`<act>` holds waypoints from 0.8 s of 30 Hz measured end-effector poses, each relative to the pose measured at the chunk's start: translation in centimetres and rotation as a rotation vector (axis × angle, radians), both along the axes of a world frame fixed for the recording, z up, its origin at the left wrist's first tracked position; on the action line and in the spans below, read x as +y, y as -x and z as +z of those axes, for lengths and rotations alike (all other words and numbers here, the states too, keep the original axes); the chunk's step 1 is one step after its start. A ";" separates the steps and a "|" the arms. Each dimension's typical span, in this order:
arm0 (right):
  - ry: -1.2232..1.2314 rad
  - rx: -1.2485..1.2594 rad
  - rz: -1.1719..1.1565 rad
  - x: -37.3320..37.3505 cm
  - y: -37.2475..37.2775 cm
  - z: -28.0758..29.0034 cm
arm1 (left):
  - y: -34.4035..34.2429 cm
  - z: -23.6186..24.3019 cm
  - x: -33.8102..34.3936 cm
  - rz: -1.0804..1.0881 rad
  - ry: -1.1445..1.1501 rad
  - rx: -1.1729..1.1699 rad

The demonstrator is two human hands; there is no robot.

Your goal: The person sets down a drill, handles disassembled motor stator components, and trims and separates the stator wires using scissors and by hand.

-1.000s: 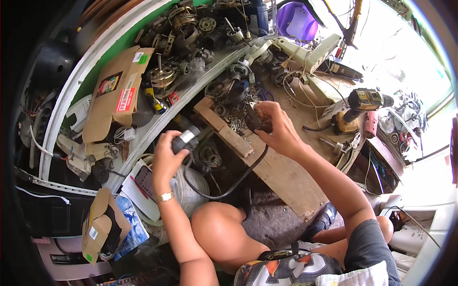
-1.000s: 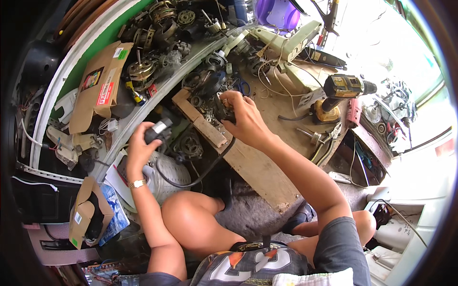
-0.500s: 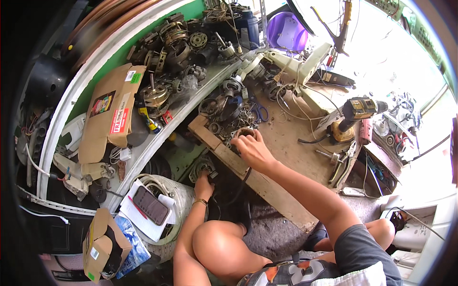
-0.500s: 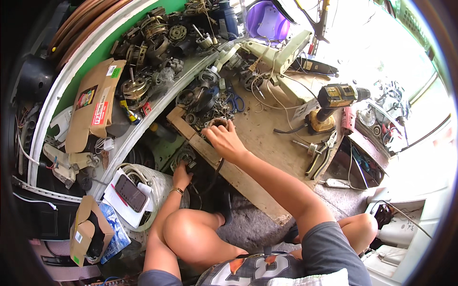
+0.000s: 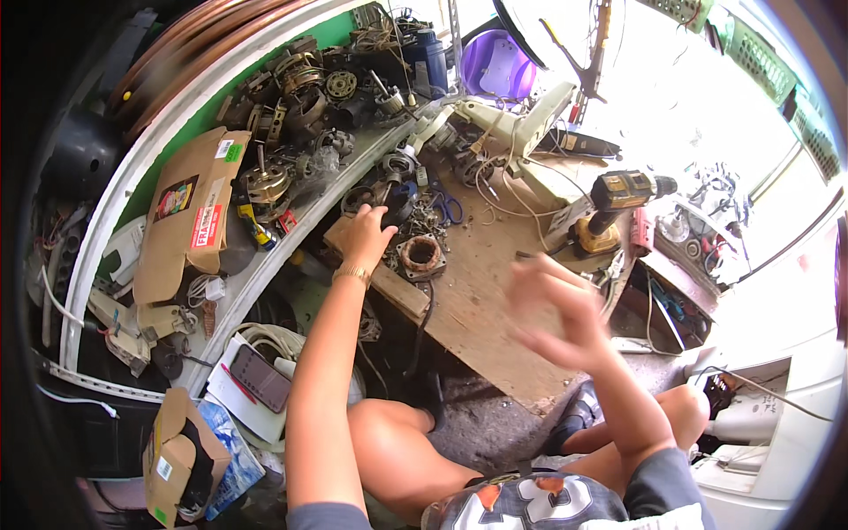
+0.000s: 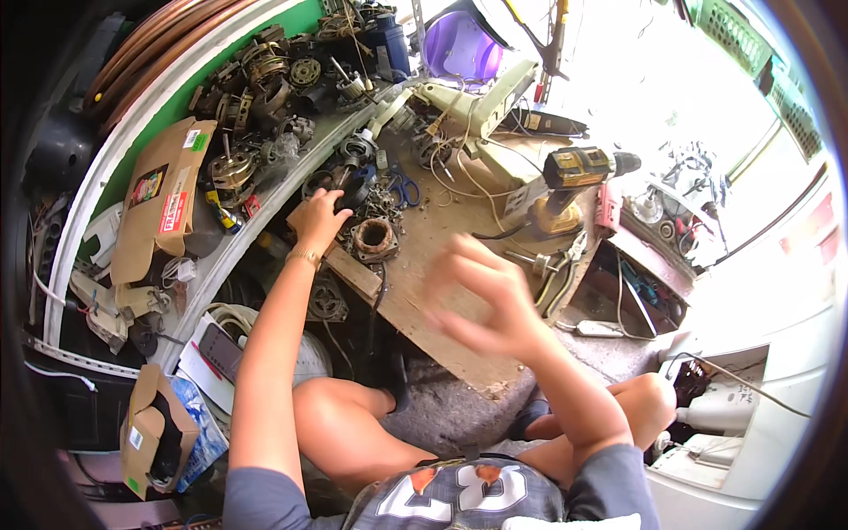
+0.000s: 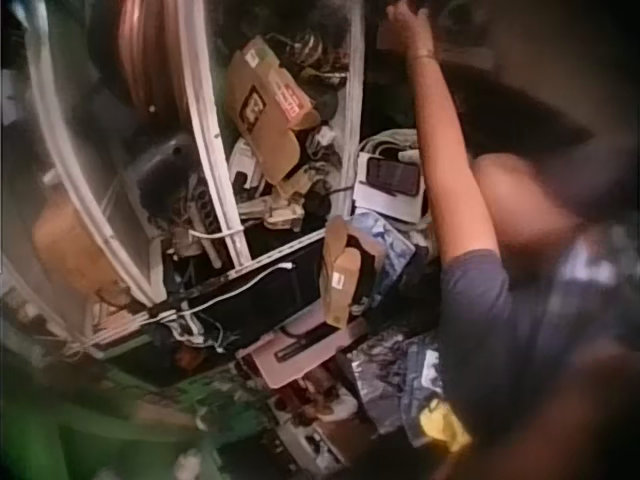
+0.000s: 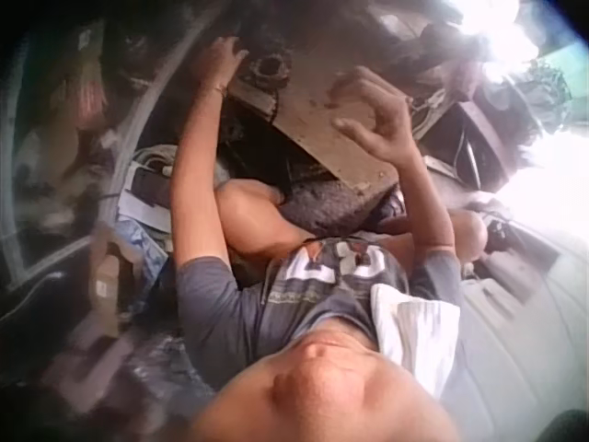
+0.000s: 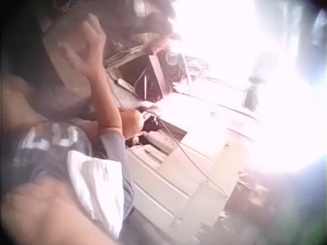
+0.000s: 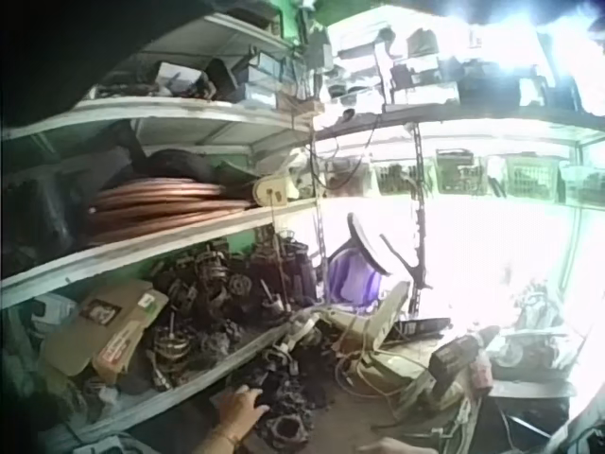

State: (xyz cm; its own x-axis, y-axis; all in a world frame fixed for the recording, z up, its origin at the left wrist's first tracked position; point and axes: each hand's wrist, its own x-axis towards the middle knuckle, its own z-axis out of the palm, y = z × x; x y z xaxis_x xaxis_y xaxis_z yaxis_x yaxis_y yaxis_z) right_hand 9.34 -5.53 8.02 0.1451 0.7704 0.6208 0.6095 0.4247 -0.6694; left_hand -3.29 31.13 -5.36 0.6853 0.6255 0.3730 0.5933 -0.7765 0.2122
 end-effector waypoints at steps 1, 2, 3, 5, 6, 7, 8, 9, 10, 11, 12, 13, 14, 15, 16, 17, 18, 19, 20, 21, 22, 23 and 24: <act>-0.008 0.051 0.059 -3.2 -0.2 1.8 | -1.3 -0.9 -0.1 0.033 0.086 0.063; -0.030 0.077 0.127 -6.7 0.0 4.0 | -2.4 -1.9 0.3 0.031 0.101 0.038; -0.067 0.114 0.238 -9.7 0.3 5.8 | -1.9 -2.8 1.6 0.025 0.071 0.020; -0.103 0.131 0.463 -14.7 0.5 8.2 | -1.5 -3.2 2.3 -0.025 0.034 -0.063; -0.105 0.116 0.554 -17.0 1.0 9.3 | -2.0 -3.1 1.5 -0.085 0.032 -0.124; -0.100 0.091 0.635 -18.9 1.3 10.7 | -2.5 -2.6 1.0 -0.143 0.023 -0.189; -0.085 0.063 0.691 -20.7 2.0 12.0 | -3.4 -1.8 0.4 -0.210 0.015 -0.253; -0.081 0.035 0.758 -22.0 2.5 13.0 | -3.3 -1.1 0.0 -0.242 0.063 -0.335; -0.084 0.013 0.833 -23.1 3.0 13.8 | -2.5 -0.3 -0.1 -0.263 0.100 -0.412; -0.098 -0.009 0.903 -24.1 3.5 14.7 | -1.0 1.0 0.6 -0.256 0.301 -0.467; -0.112 -0.025 0.963 -25.0 3.9 15.3 | 0.5 2.2 0.9 -0.251 0.501 -0.526; -0.115 -0.049 1.009 -25.8 4.2 15.8 | 0.9 3.3 0.1 -0.251 0.693 -0.577; -0.079 -0.063 1.001 -26.5 4.7 16.1 | -1.5 3.7 -3.2 -0.121 0.988 -0.676; -0.081 -0.082 1.030 -27.4 5.2 16.7 | -0.8 4.8 -4.0 -0.173 1.150 -0.796; -0.091 -0.099 1.059 -28.1 5.5 17.2 | 0.0 5.8 -4.5 -0.227 1.307 -0.915; -0.100 -0.113 1.082 -28.7 5.9 17.6 | 0.3 6.4 -5.3 -0.222 1.298 -0.915; -0.103 -0.126 1.095 -29.3 6.2 18.0 | 0.4 6.9 -6.1 -0.265 1.431 -0.988; -0.109 -0.137 1.113 -29.6 6.4 18.2 | 0.7 7.3 -6.9 -0.309 1.565 -1.059; -0.109 -0.147 1.125 -30.1 6.6 18.6 | 1.1 7.7 -7.6 -0.310 1.560 -1.061; -0.110 -0.156 1.130 -30.3 6.8 18.6 | 1.4 7.9 -8.1 -0.379 1.651 -1.051; -0.115 -0.165 1.143 -30.7 7.1 18.9 | 1.8 8.1 -8.8 -0.450 1.740 -1.038; -0.112 -0.173 1.144 -30.9 7.3 19.0 | 1.5 8.2 -10.0 -0.418 1.763 -1.052; -0.113 -0.180 1.157 -31.1 7.4 19.1 | 1.9 8.3 -10.7 -0.462 1.785 -1.035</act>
State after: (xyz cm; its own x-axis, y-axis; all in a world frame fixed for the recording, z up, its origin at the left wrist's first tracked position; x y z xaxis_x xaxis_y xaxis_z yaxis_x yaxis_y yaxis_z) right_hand 1.90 -36.63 27.11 -0.7015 0.3253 0.6341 -0.0962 0.8384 -0.5365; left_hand -5.21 20.46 2.90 0.8436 0.5357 -0.0378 -0.3271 0.5684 0.7550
